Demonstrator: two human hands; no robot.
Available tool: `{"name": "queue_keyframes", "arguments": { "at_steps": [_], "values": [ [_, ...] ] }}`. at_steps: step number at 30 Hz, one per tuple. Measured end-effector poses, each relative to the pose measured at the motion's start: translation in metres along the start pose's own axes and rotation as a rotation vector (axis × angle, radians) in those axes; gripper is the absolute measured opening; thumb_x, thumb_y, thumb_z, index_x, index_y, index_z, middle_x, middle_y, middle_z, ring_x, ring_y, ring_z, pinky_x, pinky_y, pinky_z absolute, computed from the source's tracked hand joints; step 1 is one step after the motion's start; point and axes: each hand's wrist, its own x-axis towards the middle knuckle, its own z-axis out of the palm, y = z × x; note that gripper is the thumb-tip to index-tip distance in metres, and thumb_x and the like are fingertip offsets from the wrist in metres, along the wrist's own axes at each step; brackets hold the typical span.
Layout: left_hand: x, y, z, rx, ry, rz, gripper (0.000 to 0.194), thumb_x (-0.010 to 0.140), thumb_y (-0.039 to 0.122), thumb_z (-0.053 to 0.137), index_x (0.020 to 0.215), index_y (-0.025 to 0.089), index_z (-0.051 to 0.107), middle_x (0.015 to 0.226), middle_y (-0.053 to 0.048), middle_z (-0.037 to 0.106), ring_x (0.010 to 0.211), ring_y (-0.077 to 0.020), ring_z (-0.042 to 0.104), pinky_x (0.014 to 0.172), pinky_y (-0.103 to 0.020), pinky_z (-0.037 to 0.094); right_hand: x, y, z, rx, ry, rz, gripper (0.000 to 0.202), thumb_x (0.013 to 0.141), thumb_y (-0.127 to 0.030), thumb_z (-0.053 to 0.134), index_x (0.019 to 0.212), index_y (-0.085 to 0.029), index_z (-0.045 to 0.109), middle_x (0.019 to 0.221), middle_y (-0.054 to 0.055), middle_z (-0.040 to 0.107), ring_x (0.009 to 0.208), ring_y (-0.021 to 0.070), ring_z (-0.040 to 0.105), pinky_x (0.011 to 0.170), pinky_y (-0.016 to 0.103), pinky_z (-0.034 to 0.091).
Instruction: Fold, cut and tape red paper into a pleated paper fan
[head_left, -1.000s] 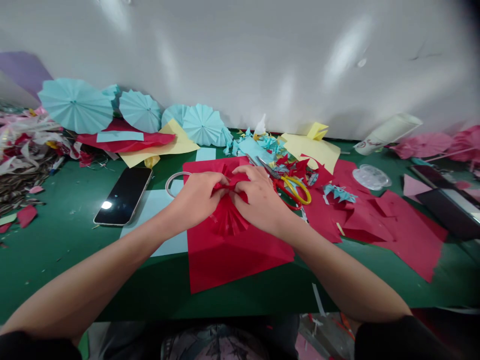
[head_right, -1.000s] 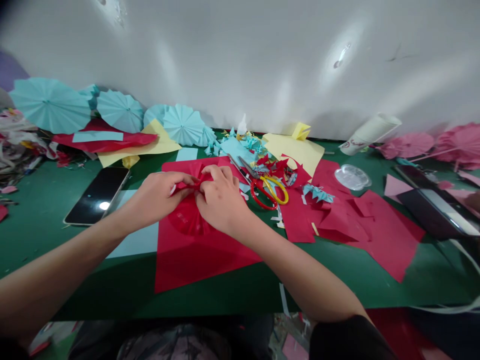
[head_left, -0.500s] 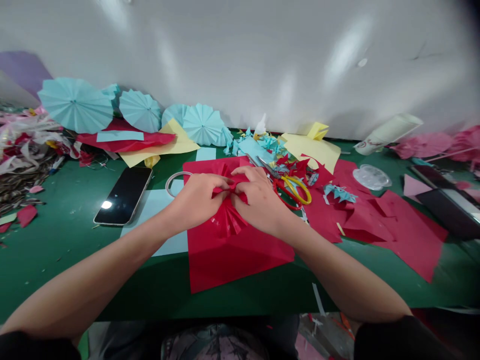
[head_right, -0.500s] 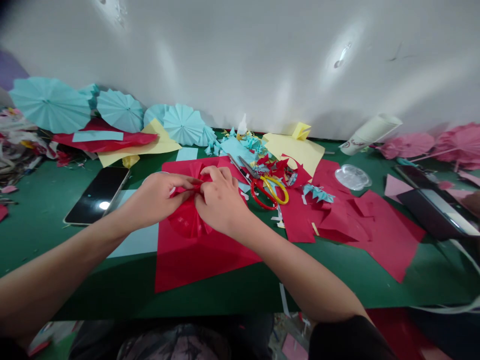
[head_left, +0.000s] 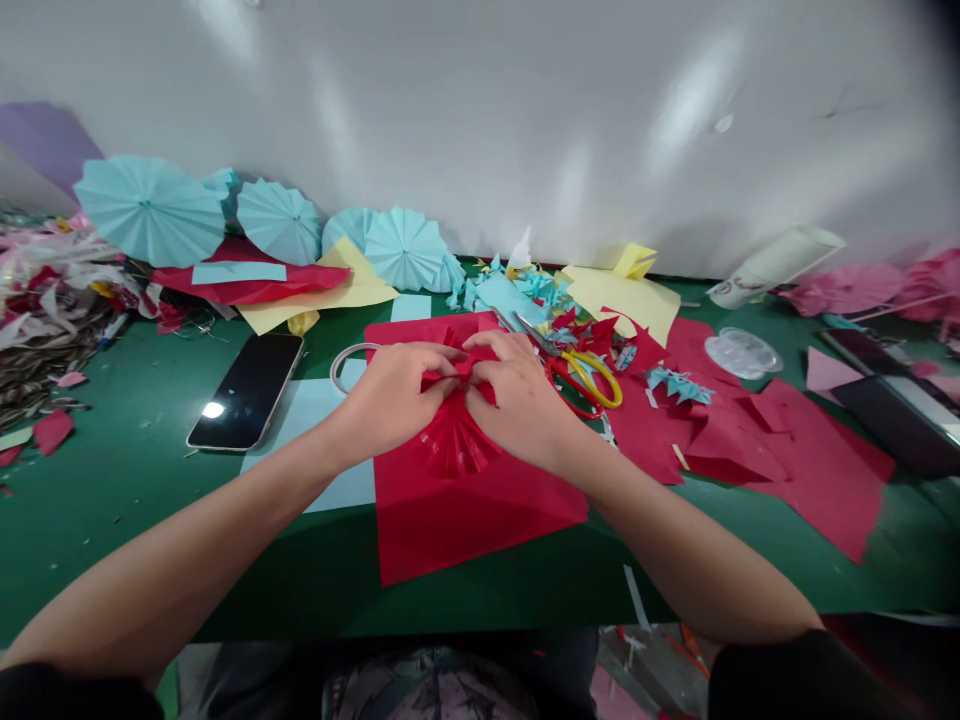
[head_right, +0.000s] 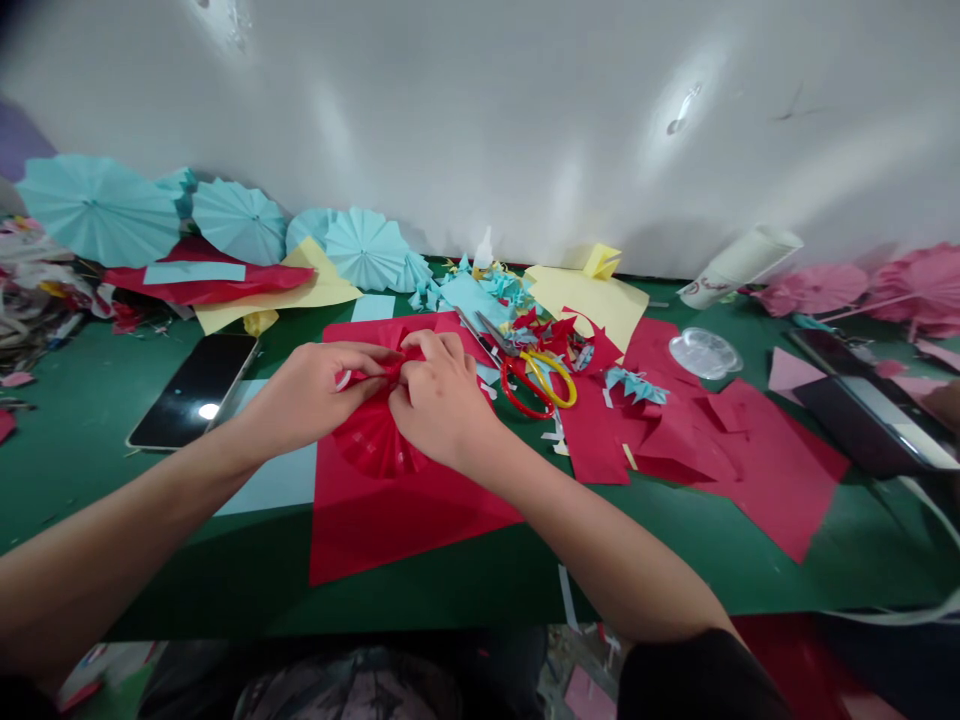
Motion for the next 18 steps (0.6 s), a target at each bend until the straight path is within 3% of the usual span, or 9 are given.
{"name": "queue_keyframes", "arguments": {
  "at_steps": [7,18],
  "values": [
    [0.0003,-0.0047,-0.0004,0.029,0.017,-0.018,0.016,0.08,0.013,0.051,0.079,0.015,0.067,0.115,-0.009,0.063,0.107,-0.0218,0.058,0.095,-0.038,0.044,-0.0006,-0.0001,-0.0015,0.015,0.011,-0.003,0.021,0.082,-0.018,0.045,0.069,-0.016,0.062,0.119,0.011,0.053,0.111,0.0284,0.045,0.088,0.047,0.038],
    [-0.0006,-0.0022,0.0015,-0.019,0.027,-0.071,0.01,0.078,0.017,0.055,0.08,0.014,0.064,0.122,-0.013,0.054,0.117,-0.0228,0.05,0.095,-0.038,0.044,-0.0002,0.0011,0.0019,0.014,0.032,0.002,0.02,0.08,-0.017,0.047,0.069,-0.015,0.064,0.119,0.011,0.054,0.112,0.0289,0.046,0.089,0.048,0.038]
  ]
}}
